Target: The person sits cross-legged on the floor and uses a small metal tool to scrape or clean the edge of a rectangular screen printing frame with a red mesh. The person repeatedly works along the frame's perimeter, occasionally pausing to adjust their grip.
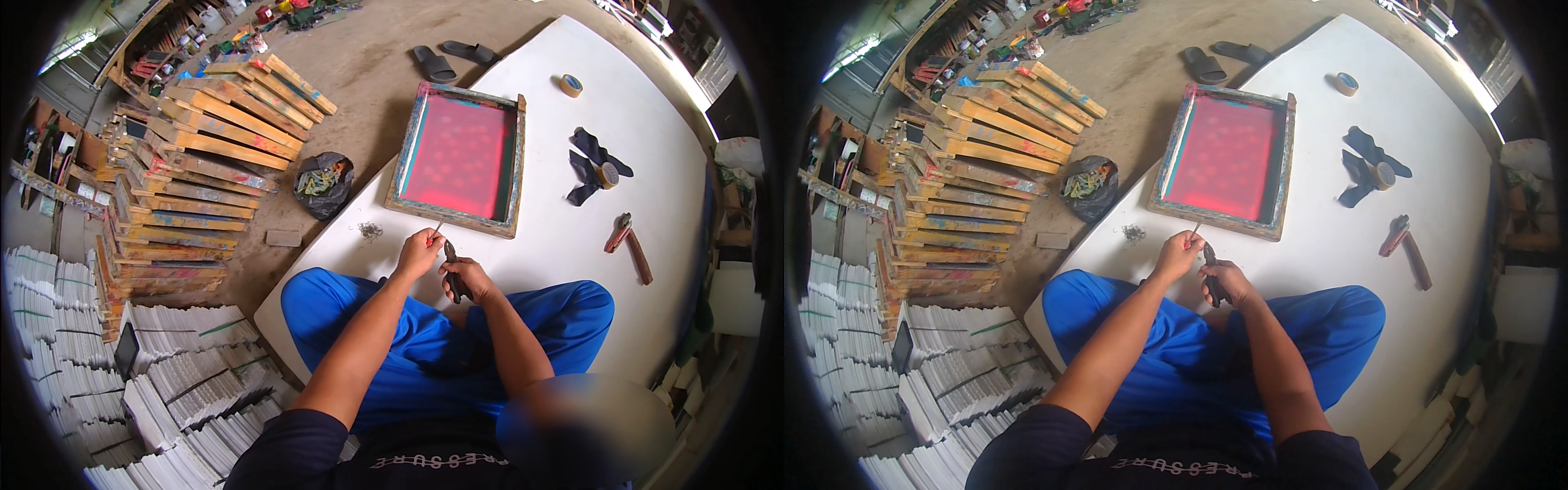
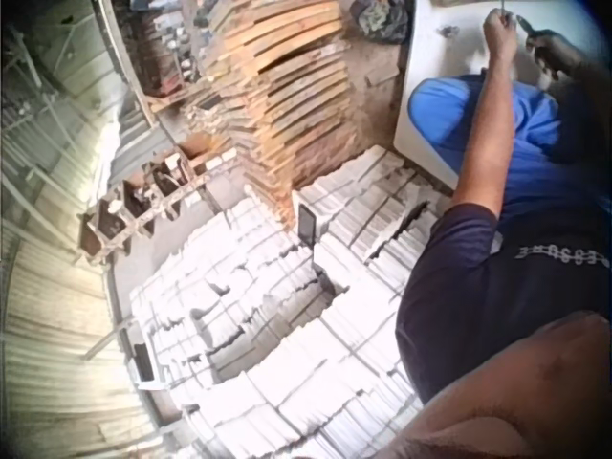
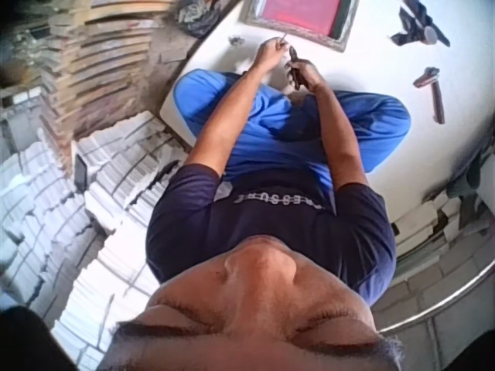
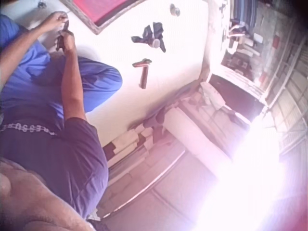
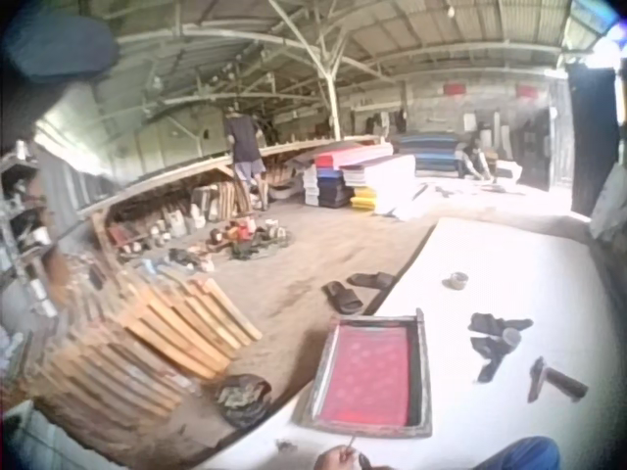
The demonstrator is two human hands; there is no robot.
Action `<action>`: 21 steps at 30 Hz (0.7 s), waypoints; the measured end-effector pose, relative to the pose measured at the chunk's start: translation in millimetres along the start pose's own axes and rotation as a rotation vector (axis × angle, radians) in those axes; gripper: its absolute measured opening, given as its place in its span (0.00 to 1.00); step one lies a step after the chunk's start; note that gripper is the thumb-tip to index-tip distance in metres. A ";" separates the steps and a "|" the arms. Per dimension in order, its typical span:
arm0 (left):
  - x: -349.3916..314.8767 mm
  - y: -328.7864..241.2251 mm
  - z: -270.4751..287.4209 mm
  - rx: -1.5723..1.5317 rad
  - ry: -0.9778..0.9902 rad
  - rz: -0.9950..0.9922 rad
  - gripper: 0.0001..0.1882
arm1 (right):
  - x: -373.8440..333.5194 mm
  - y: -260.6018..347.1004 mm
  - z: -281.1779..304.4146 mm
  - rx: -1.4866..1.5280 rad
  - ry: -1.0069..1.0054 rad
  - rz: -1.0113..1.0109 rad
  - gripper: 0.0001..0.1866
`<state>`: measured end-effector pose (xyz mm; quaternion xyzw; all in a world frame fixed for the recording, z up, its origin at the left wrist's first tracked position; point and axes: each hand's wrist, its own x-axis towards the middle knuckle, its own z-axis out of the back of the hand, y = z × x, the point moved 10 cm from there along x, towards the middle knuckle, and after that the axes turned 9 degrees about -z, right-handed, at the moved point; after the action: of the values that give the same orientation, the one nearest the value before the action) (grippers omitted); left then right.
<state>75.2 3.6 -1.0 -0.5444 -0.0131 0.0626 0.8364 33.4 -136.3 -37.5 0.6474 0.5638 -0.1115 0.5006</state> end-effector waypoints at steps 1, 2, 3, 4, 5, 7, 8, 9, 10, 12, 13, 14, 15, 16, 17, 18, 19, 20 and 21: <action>0.0 2.5 2.7 0.010 -0.011 0.002 0.11 | -0.5 2.6 -4.1 0.000 0.005 -0.013 0.11; 0.1 5.1 5.4 0.021 -0.020 0.004 0.11 | -1.0 5.8 -8.1 0.001 0.010 -0.026 0.11; 1.2 9.0 6.8 0.018 -0.045 -0.008 0.10 | -2.2 7.5 -9.3 0.002 0.011 -0.038 0.12; 3.1 13.2 9.0 0.016 -0.070 -0.020 0.10 | -0.4 9.8 -12.0 0.019 0.050 -0.011 0.13; 4.8 17.3 11.1 0.014 -0.093 -0.032 0.09 | 3.1 10.7 -13.7 0.036 0.090 0.017 0.15; 8.4 27.4 15.4 -0.099 -0.158 0.003 0.08 | 1.6 16.4 -20.6 0.124 0.206 0.059 0.19; 8.6 32.9 17.8 -0.155 -0.188 0.020 0.08 | 3.1 13.5 -16.9 0.092 0.166 0.040 0.19; 9.6 37.4 23.7 -0.104 -0.210 0.012 0.07 | 5.9 12.2 -13.8 0.060 0.127 0.022 0.19; 10.3 39.1 30.7 -0.109 -0.261 0.006 0.08 | 6.9 10.6 -8.2 0.030 0.079 0.007 0.19; 6.0 64.6 64.2 0.073 -0.428 -0.002 0.09 | 10.7 10.9 -6.3 -0.073 -0.007 0.021 0.16; 4.0 98.8 80.8 0.190 -0.481 0.122 0.10 | 12.0 11.8 -4.2 -0.119 -0.043 0.032 0.14; -0.3 111.3 91.1 0.261 -0.523 0.247 0.11 | 9.8 11.9 8.2 -0.154 -0.098 0.042 0.13; -9.4 110.8 103.3 0.297 -0.610 0.350 0.13 | 5.4 11.7 16.9 -0.100 -0.100 0.049 0.13; -21.8 144.0 122.9 0.159 -0.712 0.434 0.15 | 2.3 13.7 16.8 -0.088 -0.119 0.055 0.14; -21.6 128.0 121.9 0.216 -0.666 0.506 0.16 | -3.0 12.4 35.8 -0.057 -0.177 0.062 0.15; -31.1 124.6 129.4 0.192 -0.711 0.566 0.17 | -7.1 12.6 43.6 -0.036 -0.210 0.067 0.16; -37.6 123.9 137.0 0.216 -0.746 0.608 0.18 | -12.6 13.7 52.4 -0.043 -0.265 0.065 0.18; -43.2 122.6 141.8 0.240 -0.781 0.650 0.19 | -16.8 14.9 60.3 -0.024 -0.303 0.079 0.18; -40.8 120.7 141.8 0.241 -0.784 0.633 0.19 | -20.6 16.1 68.2 -0.004 -0.341 0.095 0.19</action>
<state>11.0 175.8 -51.5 -0.3572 -0.1530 0.5127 0.7656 68.6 -199.6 -46.8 0.6442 0.4396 -0.1948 0.5948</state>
